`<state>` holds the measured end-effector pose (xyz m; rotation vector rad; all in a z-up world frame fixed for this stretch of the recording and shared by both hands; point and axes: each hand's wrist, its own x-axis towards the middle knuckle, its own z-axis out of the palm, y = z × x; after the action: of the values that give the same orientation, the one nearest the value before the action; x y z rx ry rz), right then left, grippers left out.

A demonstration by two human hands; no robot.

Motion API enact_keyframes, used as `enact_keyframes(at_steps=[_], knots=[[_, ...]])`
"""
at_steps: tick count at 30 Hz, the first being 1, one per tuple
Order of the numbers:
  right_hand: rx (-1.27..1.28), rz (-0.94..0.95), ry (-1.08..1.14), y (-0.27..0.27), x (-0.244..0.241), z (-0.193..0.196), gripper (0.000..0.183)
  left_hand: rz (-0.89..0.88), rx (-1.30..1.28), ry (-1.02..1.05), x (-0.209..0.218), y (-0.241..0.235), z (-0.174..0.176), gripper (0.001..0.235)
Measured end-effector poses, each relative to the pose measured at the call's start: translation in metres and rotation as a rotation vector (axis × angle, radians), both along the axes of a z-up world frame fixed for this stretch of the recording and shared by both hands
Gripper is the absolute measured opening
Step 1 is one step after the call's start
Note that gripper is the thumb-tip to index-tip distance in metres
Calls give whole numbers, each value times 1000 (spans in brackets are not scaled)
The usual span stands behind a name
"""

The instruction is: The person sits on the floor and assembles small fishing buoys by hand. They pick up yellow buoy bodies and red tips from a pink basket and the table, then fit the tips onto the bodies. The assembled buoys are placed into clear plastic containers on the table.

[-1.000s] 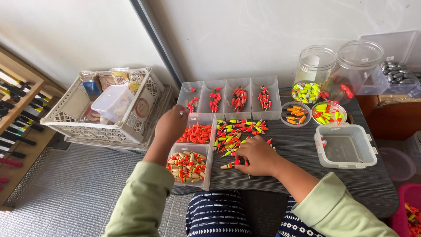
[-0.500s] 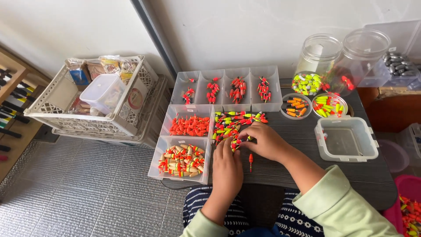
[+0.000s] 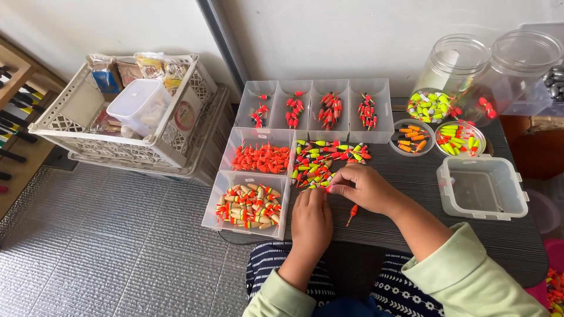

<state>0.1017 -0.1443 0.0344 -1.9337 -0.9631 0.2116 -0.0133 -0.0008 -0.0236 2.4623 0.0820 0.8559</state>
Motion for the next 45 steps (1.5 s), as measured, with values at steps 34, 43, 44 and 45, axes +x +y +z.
enact_keyframes(at_steps=[34,43,44,45], knots=[[24,80,-243,2,-3,4,13,-9,-263,68,-2,2,14,18],[-32,76,-276,4,-6,3,19,-10,-239,84,0,3,8,16],[-4,77,-246,4,-8,6,23,-6,-240,90,0,3,6,14],[-4,77,-246,3,-8,4,23,-6,-240,90,-1,3,6,14]])
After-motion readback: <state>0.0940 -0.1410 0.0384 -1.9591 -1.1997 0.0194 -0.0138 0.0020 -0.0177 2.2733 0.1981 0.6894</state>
